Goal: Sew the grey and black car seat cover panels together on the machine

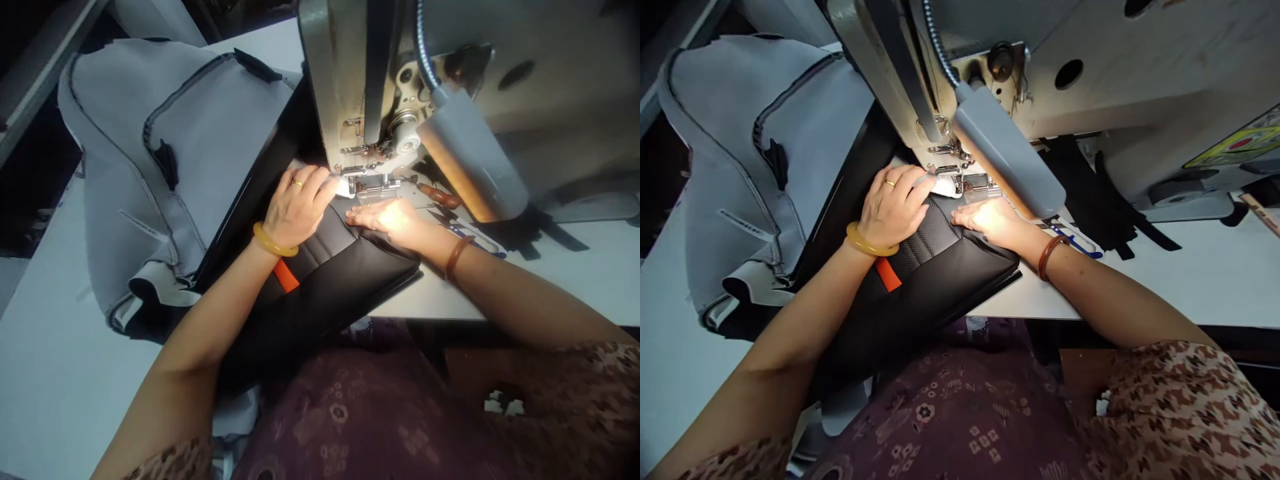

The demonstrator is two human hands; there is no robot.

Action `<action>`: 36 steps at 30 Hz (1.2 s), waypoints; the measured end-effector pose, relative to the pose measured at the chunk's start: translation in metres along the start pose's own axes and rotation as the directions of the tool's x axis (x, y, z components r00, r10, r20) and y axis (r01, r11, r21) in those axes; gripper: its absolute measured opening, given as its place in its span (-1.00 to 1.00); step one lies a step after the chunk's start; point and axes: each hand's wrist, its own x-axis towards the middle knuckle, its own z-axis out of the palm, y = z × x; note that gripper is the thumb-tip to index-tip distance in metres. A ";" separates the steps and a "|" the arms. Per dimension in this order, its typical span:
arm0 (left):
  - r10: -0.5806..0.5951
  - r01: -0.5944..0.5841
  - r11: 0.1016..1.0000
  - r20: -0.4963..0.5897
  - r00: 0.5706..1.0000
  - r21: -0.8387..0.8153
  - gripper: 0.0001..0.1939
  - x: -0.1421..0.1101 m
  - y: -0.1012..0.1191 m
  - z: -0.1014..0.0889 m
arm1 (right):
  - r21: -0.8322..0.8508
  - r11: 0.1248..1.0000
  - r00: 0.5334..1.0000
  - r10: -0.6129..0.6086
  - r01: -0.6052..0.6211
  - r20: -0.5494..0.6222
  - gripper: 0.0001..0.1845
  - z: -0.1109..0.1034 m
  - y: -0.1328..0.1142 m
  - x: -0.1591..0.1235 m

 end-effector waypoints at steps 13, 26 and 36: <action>-0.373 0.325 0.920 0.238 0.897 0.218 -0.42 -0.019 -0.090 -0.067 | 0.024 1.000 1.000 -0.006 0.007 -0.027 -0.62 0.003 0.004 0.000; 0.089 -0.087 0.996 0.120 0.989 -0.021 -0.57 -0.055 0.002 -0.005 | -0.117 0.992 0.997 -0.044 0.050 0.056 -0.56 -0.007 -0.006 0.000; -0.233 0.259 0.897 0.113 0.966 -0.360 -0.60 0.039 -0.013 0.060 | -0.186 0.979 0.996 -0.075 0.081 0.039 -0.61 0.000 -0.001 0.002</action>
